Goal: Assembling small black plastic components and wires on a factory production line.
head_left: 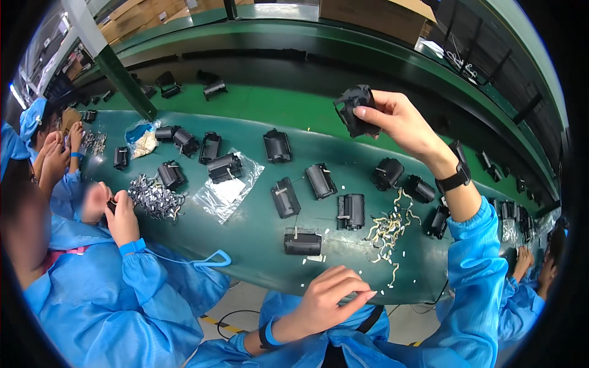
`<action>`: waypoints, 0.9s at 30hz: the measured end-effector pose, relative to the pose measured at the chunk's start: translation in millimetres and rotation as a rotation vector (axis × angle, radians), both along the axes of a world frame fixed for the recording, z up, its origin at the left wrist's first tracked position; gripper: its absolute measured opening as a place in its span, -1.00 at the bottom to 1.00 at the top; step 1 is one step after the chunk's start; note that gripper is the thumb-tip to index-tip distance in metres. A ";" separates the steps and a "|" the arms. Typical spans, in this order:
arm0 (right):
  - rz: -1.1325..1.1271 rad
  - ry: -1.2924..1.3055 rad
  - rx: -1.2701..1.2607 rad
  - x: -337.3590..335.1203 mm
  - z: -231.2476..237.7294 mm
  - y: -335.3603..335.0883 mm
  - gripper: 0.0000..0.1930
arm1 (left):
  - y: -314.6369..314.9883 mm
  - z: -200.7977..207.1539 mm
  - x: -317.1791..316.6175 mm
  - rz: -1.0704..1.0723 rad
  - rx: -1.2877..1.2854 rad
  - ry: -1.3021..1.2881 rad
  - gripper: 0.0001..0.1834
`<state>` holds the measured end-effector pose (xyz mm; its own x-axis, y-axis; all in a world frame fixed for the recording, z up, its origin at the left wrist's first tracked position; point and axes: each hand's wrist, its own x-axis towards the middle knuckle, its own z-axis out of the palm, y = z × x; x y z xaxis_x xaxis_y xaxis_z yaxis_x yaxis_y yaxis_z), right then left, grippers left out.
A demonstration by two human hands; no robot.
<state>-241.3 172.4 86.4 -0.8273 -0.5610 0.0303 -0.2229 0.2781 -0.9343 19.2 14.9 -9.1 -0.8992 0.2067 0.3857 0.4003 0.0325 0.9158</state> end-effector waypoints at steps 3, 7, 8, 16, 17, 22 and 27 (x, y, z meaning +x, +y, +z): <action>-0.129 -0.026 0.097 -12.4 -9.3 4.2 -0.77 | -2.3 2.9 -0.8 0.016 0.000 0.026 -0.87; -0.191 -0.101 0.394 -29.1 -51.4 18.2 -0.69 | -1.9 -1.2 2.6 0.028 -0.011 0.011 -0.87; -0.209 -0.045 0.504 -28.1 -58.3 20.3 -0.66 | -0.7 -1.7 3.5 0.038 -0.013 0.009 -0.87; -0.141 0.038 0.791 -4.9 -81.7 23.6 -0.54 | 3.1 -2.1 5.2 -0.016 -0.041 -0.006 -0.87; -0.138 0.075 0.793 -4.1 -88.5 29.5 -0.51 | 4.7 -2.9 4.5 -0.021 -0.047 -0.005 -0.87; -0.194 0.157 0.705 -12.9 -53.3 61.9 -0.50 | -1.3 -2.1 5.2 -0.006 -0.080 -0.037 -0.87; -0.424 0.191 1.045 -75.6 -43.0 188.6 -0.15 | 3.5 -5.7 -1.6 0.012 -0.092 -0.012 -0.88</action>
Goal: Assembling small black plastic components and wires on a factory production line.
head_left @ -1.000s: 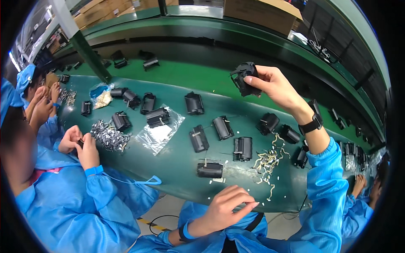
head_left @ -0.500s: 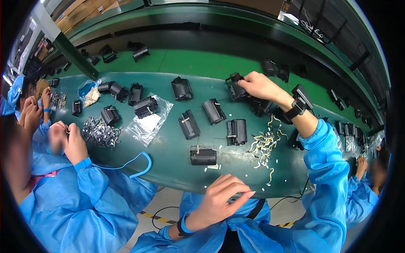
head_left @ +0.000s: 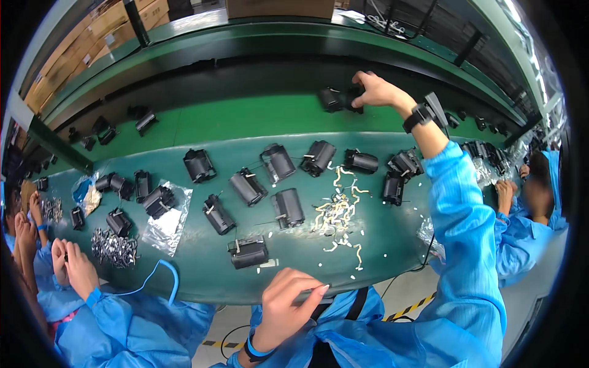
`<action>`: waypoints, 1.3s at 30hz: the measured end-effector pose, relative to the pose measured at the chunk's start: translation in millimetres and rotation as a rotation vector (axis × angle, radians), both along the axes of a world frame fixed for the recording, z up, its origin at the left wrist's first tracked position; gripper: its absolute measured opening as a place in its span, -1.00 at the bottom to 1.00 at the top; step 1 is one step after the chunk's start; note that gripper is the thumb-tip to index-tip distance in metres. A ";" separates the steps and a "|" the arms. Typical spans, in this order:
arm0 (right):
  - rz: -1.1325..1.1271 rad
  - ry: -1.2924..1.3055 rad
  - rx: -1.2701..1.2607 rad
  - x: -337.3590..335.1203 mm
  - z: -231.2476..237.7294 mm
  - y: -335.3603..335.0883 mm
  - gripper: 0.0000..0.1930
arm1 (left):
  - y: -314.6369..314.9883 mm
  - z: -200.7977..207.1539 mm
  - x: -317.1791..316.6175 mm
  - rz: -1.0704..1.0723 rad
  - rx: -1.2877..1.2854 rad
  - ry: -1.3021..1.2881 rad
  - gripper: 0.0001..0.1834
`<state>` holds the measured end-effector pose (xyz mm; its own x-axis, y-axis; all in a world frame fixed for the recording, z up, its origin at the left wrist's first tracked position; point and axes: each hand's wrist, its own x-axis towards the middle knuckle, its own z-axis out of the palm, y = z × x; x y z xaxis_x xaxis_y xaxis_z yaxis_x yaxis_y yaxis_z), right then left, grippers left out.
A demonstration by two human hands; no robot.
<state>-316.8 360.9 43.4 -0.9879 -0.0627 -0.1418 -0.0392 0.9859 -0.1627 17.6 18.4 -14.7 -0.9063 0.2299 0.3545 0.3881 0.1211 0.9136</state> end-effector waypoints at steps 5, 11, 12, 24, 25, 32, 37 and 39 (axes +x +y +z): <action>0.041 -0.134 -0.275 -16.4 -41.7 45.4 0.17 | 2.4 3.6 0.1 -0.015 -0.020 0.005 -0.89; 0.180 0.088 -0.451 43.6 -2.3 35.6 -0.23 | -2.7 1.1 1.5 0.002 -0.028 -0.016 -0.88; 0.223 0.083 -0.625 73.4 16.2 10.5 -0.23 | -2.0 -0.7 -0.1 0.015 -0.022 -0.022 -0.88; -0.044 0.069 -1.021 115.9 38.7 36.2 -0.36 | 6.0 3.8 -4.2 -0.036 -0.010 0.007 -0.88; -0.127 0.046 -1.012 114.0 37.4 41.4 -0.36 | 5.2 3.3 -3.2 -0.021 -0.011 0.001 -0.88; -0.649 -0.372 -1.465 83.4 -13.9 82.3 -0.27 | 10.9 8.8 1.9 -0.021 -0.026 0.024 -0.88; -0.326 -0.168 -1.730 71.5 6.4 40.5 -0.57 | 11.4 13.2 8.3 -0.024 -0.038 0.043 -0.87; -0.159 -0.207 -1.950 93.6 14.2 30.7 -0.57 | 13.3 11.5 8.3 -0.008 -0.048 0.039 -0.87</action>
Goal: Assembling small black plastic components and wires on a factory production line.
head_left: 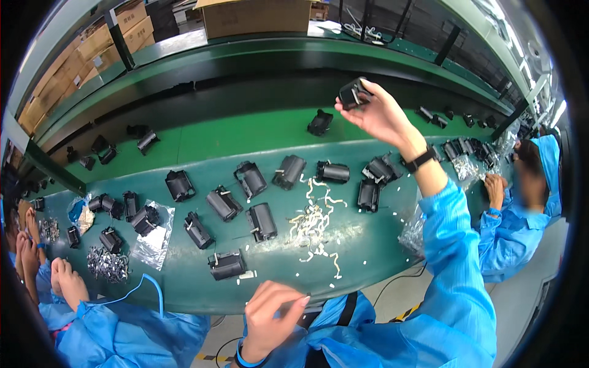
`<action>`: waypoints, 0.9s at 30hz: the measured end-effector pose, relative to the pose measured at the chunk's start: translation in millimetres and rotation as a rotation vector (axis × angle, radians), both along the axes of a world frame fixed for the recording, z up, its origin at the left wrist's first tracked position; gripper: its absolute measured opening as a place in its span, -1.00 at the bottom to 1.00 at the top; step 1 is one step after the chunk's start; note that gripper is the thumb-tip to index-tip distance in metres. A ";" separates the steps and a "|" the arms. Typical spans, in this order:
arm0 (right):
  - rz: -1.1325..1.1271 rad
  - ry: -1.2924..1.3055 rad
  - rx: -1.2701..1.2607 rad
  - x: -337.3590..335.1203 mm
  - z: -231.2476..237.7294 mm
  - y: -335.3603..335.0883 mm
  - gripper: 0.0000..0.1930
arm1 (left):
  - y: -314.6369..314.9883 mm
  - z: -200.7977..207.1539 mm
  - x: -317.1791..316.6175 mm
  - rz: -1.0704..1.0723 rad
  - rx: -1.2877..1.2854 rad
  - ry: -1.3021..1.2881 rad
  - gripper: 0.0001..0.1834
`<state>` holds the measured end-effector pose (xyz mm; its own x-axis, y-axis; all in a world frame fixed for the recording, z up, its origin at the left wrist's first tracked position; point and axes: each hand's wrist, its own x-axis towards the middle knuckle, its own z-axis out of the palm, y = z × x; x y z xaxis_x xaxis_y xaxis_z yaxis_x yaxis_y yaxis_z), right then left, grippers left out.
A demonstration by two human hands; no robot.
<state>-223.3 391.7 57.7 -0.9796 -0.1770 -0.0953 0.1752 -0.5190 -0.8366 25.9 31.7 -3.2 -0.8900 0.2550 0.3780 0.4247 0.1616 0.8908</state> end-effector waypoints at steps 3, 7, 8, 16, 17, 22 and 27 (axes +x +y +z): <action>0.223 0.089 -0.161 44.4 22.0 -20.4 -0.22 | 7.0 -3.8 -1.7 0.018 0.009 -0.029 -0.87; 0.450 0.139 -0.325 76.3 30.7 -38.8 -0.11 | 13.7 2.5 -3.4 -0.026 0.012 -0.037 -0.88; 0.464 0.122 -0.332 82.1 32.8 -41.8 -0.10 | 14.4 2.6 -4.6 -0.041 0.003 -0.022 -0.88; 0.338 -0.015 -0.240 108.4 47.2 -64.6 -0.16 | 15.2 4.2 -5.3 -0.043 -0.004 -0.007 -0.87; 0.344 -0.019 -0.246 112.0 45.9 -64.7 -0.16 | 15.5 1.4 -5.1 -0.050 0.006 -0.003 -0.85; 0.381 0.201 1.086 156.8 30.1 -83.4 -0.25 | 18.9 8.2 -0.8 0.033 0.026 -0.126 -0.71; 0.107 -0.077 1.273 104.2 37.7 -48.4 -0.34 | 22.3 6.4 -3.9 -0.009 0.024 -0.147 -0.69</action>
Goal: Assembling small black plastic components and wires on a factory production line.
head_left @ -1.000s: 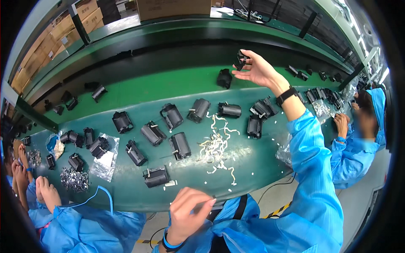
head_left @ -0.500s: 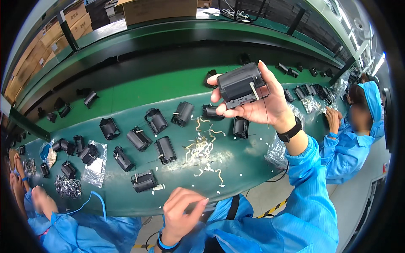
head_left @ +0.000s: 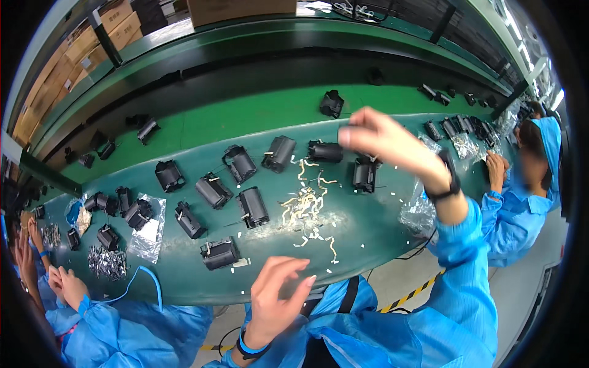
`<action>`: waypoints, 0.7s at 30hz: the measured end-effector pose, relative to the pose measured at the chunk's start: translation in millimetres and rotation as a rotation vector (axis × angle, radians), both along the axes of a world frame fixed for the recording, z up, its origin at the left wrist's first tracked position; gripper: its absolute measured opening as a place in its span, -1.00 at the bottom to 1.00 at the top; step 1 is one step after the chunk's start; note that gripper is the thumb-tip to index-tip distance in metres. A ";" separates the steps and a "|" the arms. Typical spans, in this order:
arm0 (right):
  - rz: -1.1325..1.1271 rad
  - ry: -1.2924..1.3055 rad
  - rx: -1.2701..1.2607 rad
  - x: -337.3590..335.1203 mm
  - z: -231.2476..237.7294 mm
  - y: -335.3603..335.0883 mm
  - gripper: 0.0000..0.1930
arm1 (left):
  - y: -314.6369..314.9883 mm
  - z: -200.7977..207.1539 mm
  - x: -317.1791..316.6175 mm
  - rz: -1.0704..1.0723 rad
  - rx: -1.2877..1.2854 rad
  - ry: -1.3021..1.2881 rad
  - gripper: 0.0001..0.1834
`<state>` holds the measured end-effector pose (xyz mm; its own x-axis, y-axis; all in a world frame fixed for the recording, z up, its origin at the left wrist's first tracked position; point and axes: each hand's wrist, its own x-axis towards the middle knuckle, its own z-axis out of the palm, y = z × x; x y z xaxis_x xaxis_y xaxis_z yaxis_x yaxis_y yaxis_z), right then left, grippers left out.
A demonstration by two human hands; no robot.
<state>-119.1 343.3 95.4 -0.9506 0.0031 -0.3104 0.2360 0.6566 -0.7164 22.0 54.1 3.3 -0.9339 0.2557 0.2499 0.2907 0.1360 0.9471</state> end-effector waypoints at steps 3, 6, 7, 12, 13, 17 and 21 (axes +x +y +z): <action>-0.278 -0.052 -0.541 -69.3 -36.2 71.8 -0.48 | 6.5 2.2 0.3 -0.081 0.002 0.036 -0.68; -0.033 -0.054 -0.738 -118.5 -88.7 78.8 -0.52 | 0.8 7.0 7.3 -0.020 -0.015 -0.013 -0.72; -0.142 -0.149 -0.844 -133.6 -92.3 74.8 -0.49 | 4.4 14.4 6.3 -0.012 0.002 -0.024 -0.76; -0.365 -0.110 -0.856 -179.6 -97.7 27.6 -0.30 | -2.9 19.3 13.6 0.014 -0.062 -0.026 -0.78; -0.005 0.005 -0.764 -163.9 -89.6 19.1 -0.22 | -8.6 13.5 12.6 0.041 -0.078 -0.051 -0.78; -0.018 -0.019 -0.628 -80.5 -14.9 59.9 -0.34 | -7.9 -2.2 0.9 0.023 -0.031 -0.013 -0.71; 0.185 0.119 -0.123 -12.2 23.6 41.0 -0.38 | -8.7 -4.9 -2.2 -0.011 0.005 -0.033 -0.73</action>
<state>-131.3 384.3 119.0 -0.9613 -0.2055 -0.1837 0.0290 0.5873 -0.8089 19.8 45.4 -1.7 -0.9388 0.2648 0.2203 0.2607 0.1281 0.9569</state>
